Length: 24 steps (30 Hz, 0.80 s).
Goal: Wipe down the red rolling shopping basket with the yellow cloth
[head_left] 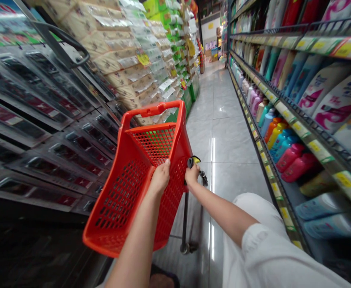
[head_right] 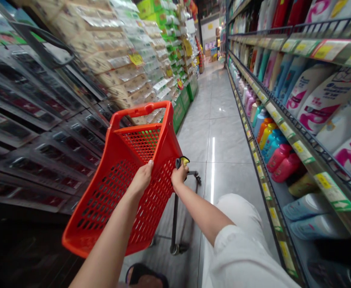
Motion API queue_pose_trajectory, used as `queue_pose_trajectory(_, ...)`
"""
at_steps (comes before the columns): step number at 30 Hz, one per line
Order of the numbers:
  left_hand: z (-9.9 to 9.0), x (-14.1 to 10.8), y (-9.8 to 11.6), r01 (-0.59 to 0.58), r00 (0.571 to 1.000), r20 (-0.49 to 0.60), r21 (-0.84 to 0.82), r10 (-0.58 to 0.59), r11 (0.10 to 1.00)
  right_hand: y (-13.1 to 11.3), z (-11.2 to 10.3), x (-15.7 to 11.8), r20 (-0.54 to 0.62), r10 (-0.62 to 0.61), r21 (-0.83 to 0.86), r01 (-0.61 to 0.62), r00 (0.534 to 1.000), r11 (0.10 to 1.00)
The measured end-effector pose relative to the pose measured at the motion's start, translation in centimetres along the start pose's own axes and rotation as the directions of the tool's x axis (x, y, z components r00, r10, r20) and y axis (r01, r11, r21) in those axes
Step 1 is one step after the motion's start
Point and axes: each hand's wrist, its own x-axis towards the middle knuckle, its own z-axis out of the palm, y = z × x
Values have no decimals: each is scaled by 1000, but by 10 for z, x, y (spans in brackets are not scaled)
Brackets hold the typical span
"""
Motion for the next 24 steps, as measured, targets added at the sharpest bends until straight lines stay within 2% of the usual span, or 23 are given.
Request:
queue_pose_trajectory(2, 0, 5, -3, 6, 1000, -24, 2, -5, 1000, -17, 1, -10, -3, -16, 27, 16, 1000, 1000)
queue_pose_trajectory(4, 1, 11, -5, 20, 997, -78, 41, -17, 999, -33, -3, -24, 64, -162, 100, 155, 985, 983)
queue_pose_trajectory(5, 2, 13, -5, 25, 994, -104, 60, -18, 998, -36, -7, -30, 110, -248, 143, 231, 963, 962)
queue_pose_trajectory(6, 2, 14, -6, 24, 992, -121, 72, -16, 997, -37, -12, -34, 148, -301, 175, 275, 942, 945)
queue_pose_trajectory(7, 2, 14, -6, 20, 992, -126, 75, -10, 997, -35, -17, -36, 173, -302, 183, 270, 938, 945)
queue_pose_trajectory(8, 3, 14, -6, 15, 993, -120, 72, -6, 997, -29, -21, -34, 186, -235, 161, 207, 954, 965)
queue_pose_trajectory(10, 2, 9, -6, 16, 996, -93, 57, -11, 998, -14, -25, -24, 162, 27, 59, -37, 986, 998)
queue_pose_trajectory(12, 1, 3, -7, 31, 998, -54, 36, -29, 999, 0, -22, -9, 97, 265, -24, -264, 959, 964)
queue_pose_trajectory(14, -1, -1, -7, 50, 998, -29, 13, -49, 999, 6, -15, 3, 53, 349, -43, -347, 935, 937)
queue_pose_trajectory(16, -2, -1, -8, 60, 998, -14, -7, -60, 998, 2, -6, 5, 30, 354, -31, -353, 935, 935)
queue_pose_trajectory(18, -1, 3, -8, 66, 998, -10, -17, -66, 998, -9, -1, -1, 33, 312, -11, -312, 949, 950)
queue_pose_trajectory(21, 3, 16, -6, 73, 995, -63, -11, -73, 997, -28, -2, -21, 119, 90, 43, -96, 989, 994)
queue_pose_trajectory(24, 2, 21, 0, 74, 990, -117, -23, -77, 997, -30, -12, -34, 231, -141, 119, 116, 963, 986)
